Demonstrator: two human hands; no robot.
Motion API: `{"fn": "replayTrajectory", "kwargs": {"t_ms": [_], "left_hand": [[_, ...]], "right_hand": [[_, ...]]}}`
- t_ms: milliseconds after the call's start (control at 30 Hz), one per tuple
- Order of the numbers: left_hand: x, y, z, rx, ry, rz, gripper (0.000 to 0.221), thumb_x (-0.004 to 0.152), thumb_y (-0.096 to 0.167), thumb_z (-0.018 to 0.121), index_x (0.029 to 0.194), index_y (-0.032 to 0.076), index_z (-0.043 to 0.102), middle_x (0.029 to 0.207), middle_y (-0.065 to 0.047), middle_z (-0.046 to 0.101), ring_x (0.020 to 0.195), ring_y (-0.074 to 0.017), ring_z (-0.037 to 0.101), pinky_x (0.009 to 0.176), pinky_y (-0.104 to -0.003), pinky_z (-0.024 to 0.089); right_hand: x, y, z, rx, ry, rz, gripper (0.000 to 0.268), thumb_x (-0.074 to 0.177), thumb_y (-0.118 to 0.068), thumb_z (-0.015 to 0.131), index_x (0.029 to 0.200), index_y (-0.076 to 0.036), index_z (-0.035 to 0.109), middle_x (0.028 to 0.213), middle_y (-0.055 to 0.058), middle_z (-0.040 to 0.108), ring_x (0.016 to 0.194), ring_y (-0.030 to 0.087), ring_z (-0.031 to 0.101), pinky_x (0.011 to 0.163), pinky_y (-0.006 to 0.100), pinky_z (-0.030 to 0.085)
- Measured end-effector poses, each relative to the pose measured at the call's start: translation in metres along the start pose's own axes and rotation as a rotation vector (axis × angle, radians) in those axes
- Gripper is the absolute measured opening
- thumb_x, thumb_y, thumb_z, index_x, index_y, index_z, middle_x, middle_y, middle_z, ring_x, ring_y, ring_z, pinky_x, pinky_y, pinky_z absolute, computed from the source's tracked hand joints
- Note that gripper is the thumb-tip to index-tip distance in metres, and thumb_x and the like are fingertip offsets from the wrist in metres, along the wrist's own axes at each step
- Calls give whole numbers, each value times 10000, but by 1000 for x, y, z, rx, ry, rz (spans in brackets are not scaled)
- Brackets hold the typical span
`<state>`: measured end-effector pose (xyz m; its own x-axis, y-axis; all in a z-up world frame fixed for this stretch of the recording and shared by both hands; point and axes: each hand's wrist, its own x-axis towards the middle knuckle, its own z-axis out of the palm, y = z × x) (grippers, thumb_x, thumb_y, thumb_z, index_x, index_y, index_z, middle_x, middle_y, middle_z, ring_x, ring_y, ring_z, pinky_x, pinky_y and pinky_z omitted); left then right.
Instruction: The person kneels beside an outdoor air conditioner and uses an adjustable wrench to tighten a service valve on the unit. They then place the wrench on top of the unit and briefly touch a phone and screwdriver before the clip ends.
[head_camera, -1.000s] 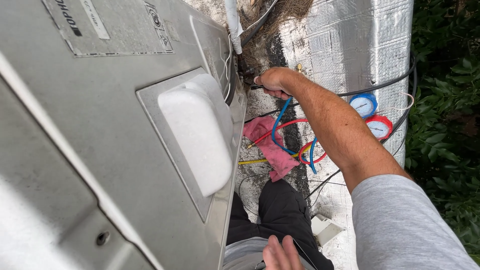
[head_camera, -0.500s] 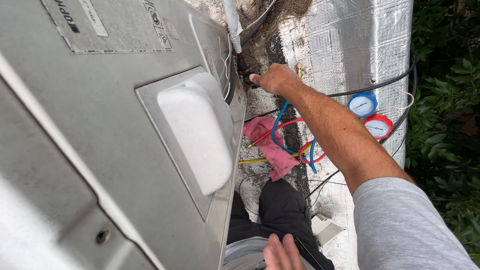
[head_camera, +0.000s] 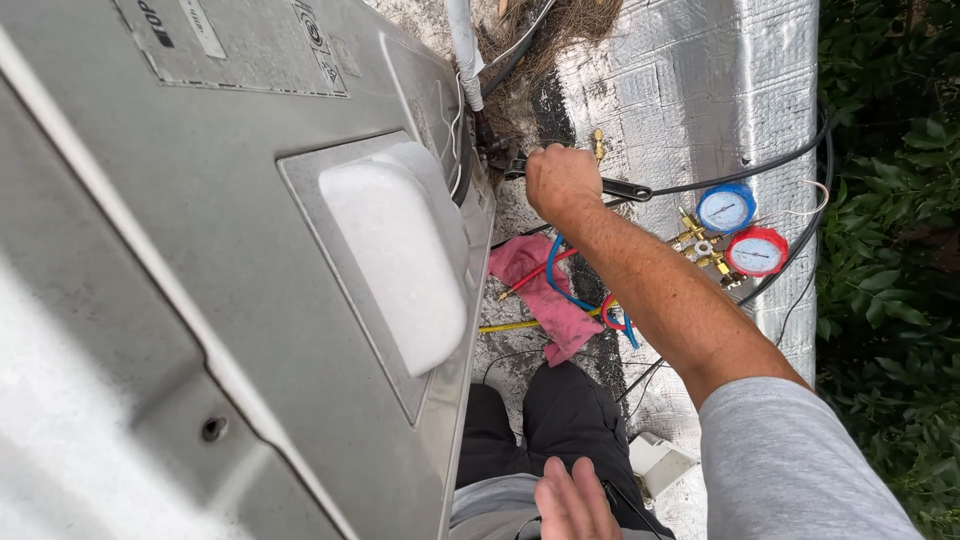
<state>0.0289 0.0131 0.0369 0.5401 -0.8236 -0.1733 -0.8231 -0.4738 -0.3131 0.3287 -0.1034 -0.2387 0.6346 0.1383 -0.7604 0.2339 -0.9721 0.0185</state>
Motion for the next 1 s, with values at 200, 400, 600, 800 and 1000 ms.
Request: {"fn": "replayTrajectory", "kwargs": {"t_ms": [200,400,600,800,1000], "left_hand": [[-4,37,21,70,129,-142,191,1080,-6,524,1240,-83,596,1222,-185,674,1067,-380,659,974,-387,559],[-10,104,39,26,93,-477,204,1113,173,576,1304,119,620,1250,-198,668,1237,-378,561,1059,-372,446],[6,130,40,-251,13,-758,197,1058,152,480,1174,219,625,1208,-139,645,994,-254,560,989,-326,425],[27,117,35,-284,-102,-891,193,1026,132,418,1075,228,579,1161,-90,580,982,-230,418,819,-341,373],[30,127,29,-495,-419,-957,256,909,130,392,906,295,588,966,9,601,636,-144,448,668,-240,415]], "right_hand": [[-8,12,-12,28,-36,-28,249,1078,-204,465,1042,-114,694,909,30,702,795,195,692,699,409,602],[0,18,-12,45,-43,-14,304,1078,-195,443,915,-114,686,774,7,684,695,181,665,683,416,617],[12,25,-19,67,-42,-36,348,1086,-286,464,920,-107,712,811,22,725,744,212,703,717,434,620],[32,26,-8,59,-8,-81,368,1052,-389,487,1053,-105,722,992,85,765,884,316,744,737,474,602],[41,25,-7,43,5,-95,367,1041,-371,458,1045,-97,703,978,94,751,866,329,737,703,476,588]]}}
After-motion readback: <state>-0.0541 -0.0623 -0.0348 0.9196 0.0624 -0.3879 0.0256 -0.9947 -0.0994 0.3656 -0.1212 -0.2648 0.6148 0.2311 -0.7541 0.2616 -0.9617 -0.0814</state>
